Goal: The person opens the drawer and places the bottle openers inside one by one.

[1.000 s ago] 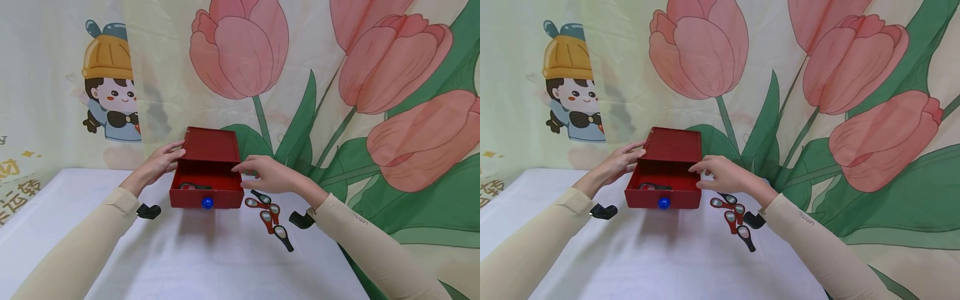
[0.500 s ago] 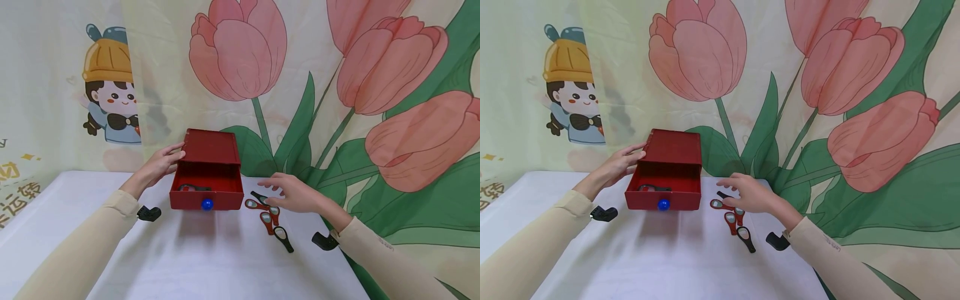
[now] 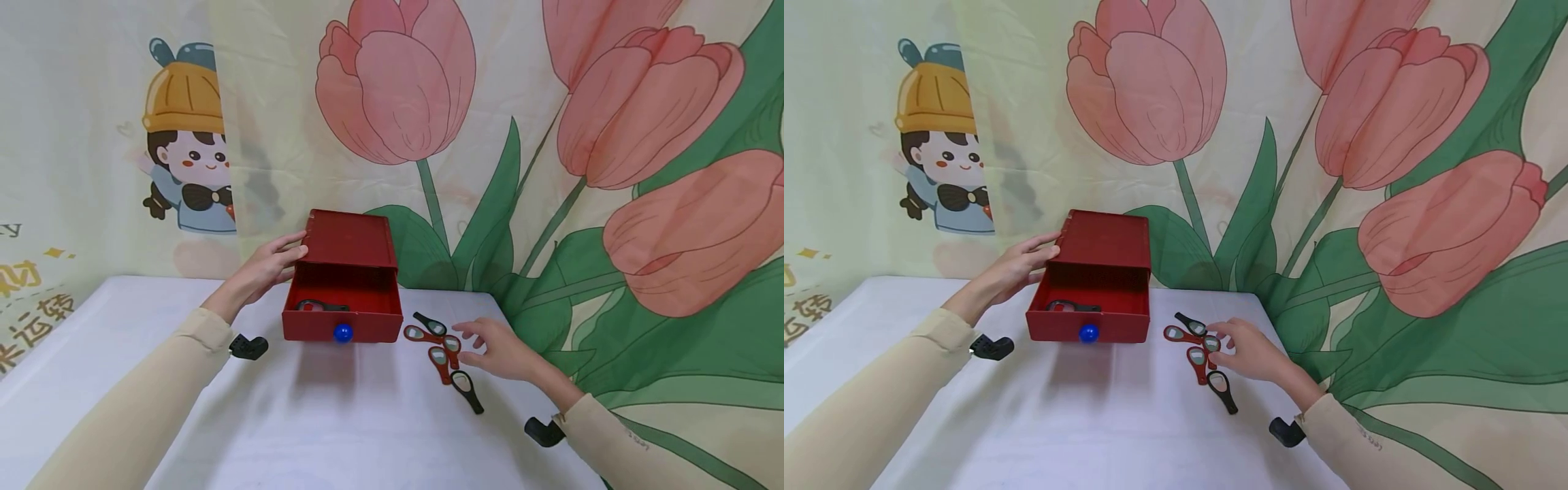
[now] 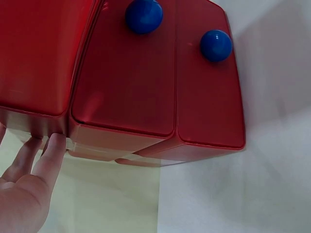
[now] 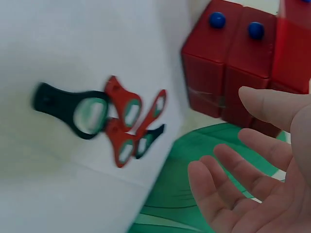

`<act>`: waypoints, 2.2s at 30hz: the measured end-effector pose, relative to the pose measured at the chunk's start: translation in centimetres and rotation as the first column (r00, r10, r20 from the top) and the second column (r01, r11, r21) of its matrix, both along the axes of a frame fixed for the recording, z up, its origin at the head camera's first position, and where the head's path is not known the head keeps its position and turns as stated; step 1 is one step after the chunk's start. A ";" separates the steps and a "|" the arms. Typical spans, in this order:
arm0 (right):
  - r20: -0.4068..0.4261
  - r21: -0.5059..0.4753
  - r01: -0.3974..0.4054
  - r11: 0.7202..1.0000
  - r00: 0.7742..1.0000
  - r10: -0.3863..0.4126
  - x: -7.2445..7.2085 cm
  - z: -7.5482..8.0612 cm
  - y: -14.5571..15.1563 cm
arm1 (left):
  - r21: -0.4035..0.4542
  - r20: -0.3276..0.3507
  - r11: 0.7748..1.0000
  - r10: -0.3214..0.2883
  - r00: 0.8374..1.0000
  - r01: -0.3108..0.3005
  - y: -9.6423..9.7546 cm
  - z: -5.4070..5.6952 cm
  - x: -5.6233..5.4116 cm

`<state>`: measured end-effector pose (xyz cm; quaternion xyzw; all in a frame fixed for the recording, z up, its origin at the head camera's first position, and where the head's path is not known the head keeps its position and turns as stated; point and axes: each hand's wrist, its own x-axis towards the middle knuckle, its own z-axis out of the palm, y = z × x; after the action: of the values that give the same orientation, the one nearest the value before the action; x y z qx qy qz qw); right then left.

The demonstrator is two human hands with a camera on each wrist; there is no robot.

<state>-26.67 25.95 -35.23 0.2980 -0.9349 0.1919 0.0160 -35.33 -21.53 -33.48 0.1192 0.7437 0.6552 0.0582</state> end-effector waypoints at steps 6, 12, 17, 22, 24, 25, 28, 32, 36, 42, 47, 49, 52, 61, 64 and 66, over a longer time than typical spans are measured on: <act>0.059 -0.024 0.059 0.998 0.997 -0.057 -0.1 -3.0 1.3 | 0.000 0.005 1.000 0.007 1.000 -0.007 0.0 0.0 0.0; 0.161 -0.046 0.125 0.991 0.980 -0.116 0.0 -5.6 2.2 | -0.001 0.007 1.000 0.008 1.000 -0.008 -0.1 0.0 0.0; 0.203 -0.063 0.143 0.988 0.971 -0.127 0.3 -7.3 2.4 | -0.005 0.004 1.000 0.007 1.000 -0.007 0.0 0.0 0.1; 0.191 -0.045 0.145 0.988 0.972 -0.134 0.1 -8.7 2.7 | -0.004 0.006 1.000 0.008 1.000 -0.008 0.1 0.0 0.2; 0.189 -0.037 0.155 0.987 0.971 -0.146 0.0 -9.1 2.7 | 0.000 0.009 1.000 0.008 1.000 -0.008 0.0 0.0 0.2; 0.192 -0.038 0.160 0.986 0.970 -0.150 -0.1 -9.3 2.8 | 0.001 0.011 1.000 0.009 1.000 -0.009 0.0 0.0 0.1; 0.197 -0.038 0.170 0.985 0.967 -0.160 -0.1 -9.7 2.8 | 0.004 0.015 1.000 0.011 1.000 -0.011 0.1 -0.1 0.0; 0.200 -0.036 0.189 0.981 0.964 -0.178 -0.2 -10.2 2.8 | -0.002 0.014 1.000 0.016 1.000 -0.016 0.1 0.0 0.0; 0.195 -0.038 0.216 0.976 0.959 -0.205 -0.2 -10.5 2.7 | -0.006 0.010 1.000 0.016 1.000 -0.016 0.2 0.1 0.1; 0.203 -0.029 0.243 0.970 0.951 -0.232 -0.5 -10.5 2.4 | -0.001 0.012 1.000 0.015 1.000 -0.015 0.2 0.1 0.1; 0.222 -0.009 0.240 0.971 0.947 -0.232 -0.8 -10.6 2.4 | 0.001 0.017 1.000 0.017 1.000 -0.017 0.2 0.1 0.1; 0.226 0.001 0.227 0.974 0.949 -0.222 -0.9 -10.5 2.5 | 0.002 0.017 1.000 0.016 1.000 -0.016 0.2 0.1 0.1; 0.227 -0.001 0.185 0.983 0.957 -0.180 -1.0 -10.4 2.7 | 0.002 0.015 1.000 0.014 1.000 -0.014 0.2 0.1 0.1; 0.287 -0.030 0.129 0.991 0.951 -0.115 -1.1 -9.6 3.2 | 0.018 0.018 1.000 0.008 1.000 -0.009 0.1 0.0 0.1; 0.307 -0.050 0.126 0.991 0.946 -0.105 -1.1 -9.1 3.4 | 0.022 0.016 1.000 0.007 1.000 -0.007 0.1 -0.1 0.0; 0.315 -0.067 0.116 0.991 0.945 -0.089 -1.2 -8.6 3.4 | 0.019 0.007 1.000 0.005 1.000 -0.005 0.1 -0.1 -0.1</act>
<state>-27.85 29.38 -43.78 0.2141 -0.9310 0.2746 -0.1093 -35.38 -21.40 -33.53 0.1158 0.7376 0.6627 0.0579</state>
